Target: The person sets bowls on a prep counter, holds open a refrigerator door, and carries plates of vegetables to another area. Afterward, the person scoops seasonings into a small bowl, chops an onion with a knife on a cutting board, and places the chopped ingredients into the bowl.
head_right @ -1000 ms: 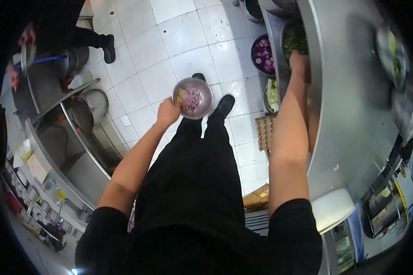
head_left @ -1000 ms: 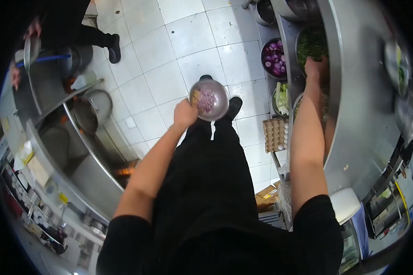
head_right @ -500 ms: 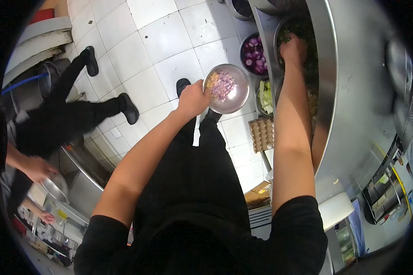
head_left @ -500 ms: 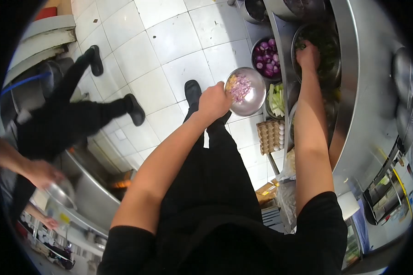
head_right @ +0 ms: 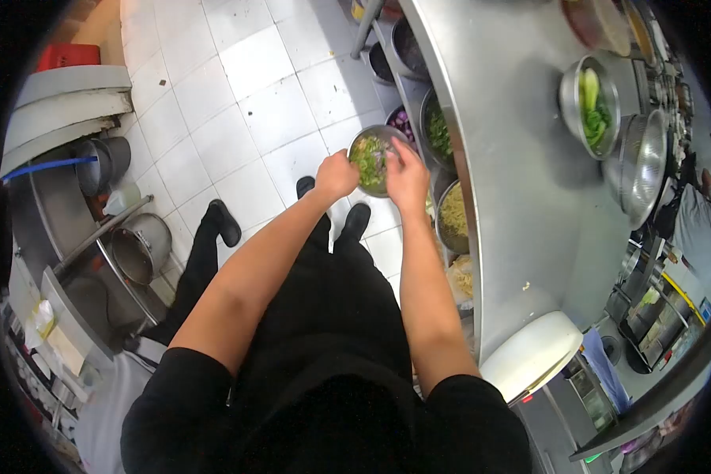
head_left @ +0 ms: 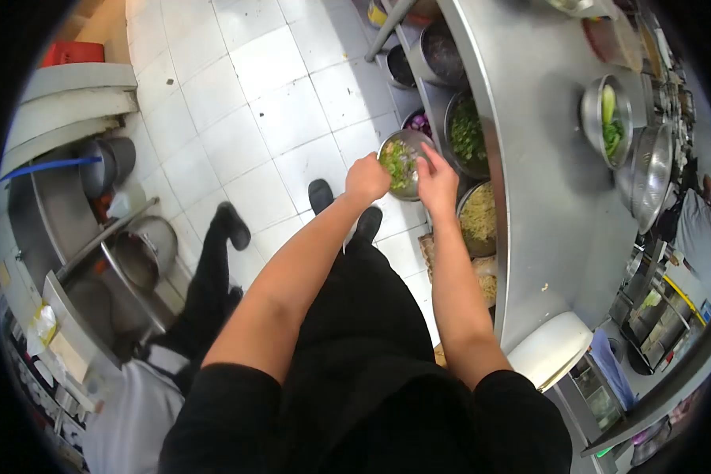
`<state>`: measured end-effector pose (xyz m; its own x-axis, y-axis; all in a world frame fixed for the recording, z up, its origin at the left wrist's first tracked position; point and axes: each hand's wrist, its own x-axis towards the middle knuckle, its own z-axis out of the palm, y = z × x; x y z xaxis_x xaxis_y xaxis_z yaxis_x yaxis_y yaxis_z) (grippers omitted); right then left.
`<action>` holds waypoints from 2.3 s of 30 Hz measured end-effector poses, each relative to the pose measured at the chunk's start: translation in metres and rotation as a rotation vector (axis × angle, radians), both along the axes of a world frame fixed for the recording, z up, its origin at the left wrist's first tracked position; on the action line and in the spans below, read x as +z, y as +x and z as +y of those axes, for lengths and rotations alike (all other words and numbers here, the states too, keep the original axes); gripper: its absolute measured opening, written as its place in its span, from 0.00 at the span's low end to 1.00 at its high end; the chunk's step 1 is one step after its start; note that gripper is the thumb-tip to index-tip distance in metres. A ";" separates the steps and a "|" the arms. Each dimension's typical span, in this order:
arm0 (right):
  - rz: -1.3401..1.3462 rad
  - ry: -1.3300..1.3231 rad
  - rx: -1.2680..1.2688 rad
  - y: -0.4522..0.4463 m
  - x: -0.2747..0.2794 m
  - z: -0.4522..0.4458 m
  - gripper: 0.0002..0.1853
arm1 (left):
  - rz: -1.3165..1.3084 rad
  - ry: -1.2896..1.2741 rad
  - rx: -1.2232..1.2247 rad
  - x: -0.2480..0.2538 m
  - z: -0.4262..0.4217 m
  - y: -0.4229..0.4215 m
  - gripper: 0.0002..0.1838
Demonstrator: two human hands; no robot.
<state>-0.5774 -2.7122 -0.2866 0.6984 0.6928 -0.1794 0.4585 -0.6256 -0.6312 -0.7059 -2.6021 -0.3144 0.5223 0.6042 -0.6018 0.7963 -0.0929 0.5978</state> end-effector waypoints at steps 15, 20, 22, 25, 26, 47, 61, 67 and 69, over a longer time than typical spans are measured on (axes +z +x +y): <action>0.042 -0.597 -0.276 0.148 -0.179 0.011 0.15 | 0.080 0.035 -0.105 -0.001 0.085 -0.006 0.17; 0.221 -0.635 -0.400 0.127 -0.170 -0.002 0.16 | 0.126 0.040 -0.142 -0.012 0.102 0.018 0.17; 0.315 -0.584 -0.455 0.114 -0.153 0.012 0.16 | 0.133 0.045 -0.135 -0.006 0.110 0.028 0.17; 0.426 0.337 -0.522 0.052 -0.183 0.058 0.18 | 0.150 0.046 -0.129 0.014 0.126 0.039 0.18; 0.500 0.227 -0.328 0.036 -0.029 0.096 0.17 | 0.167 0.043 -0.136 0.019 0.133 0.038 0.18; 0.840 0.424 -0.119 0.136 0.256 0.475 0.15 | -0.448 -0.184 0.523 0.114 0.314 -0.126 0.47; 0.783 0.678 -0.875 0.339 0.270 0.654 0.15 | 0.221 -0.552 0.410 0.148 0.411 -0.321 0.30; 0.743 0.794 -1.007 0.381 0.281 0.687 0.12 | 0.061 -0.162 0.664 0.047 0.580 -0.220 0.25; 0.736 0.752 -1.054 0.405 0.277 0.700 0.14 | -0.012 -0.157 0.691 0.065 0.624 -0.170 0.26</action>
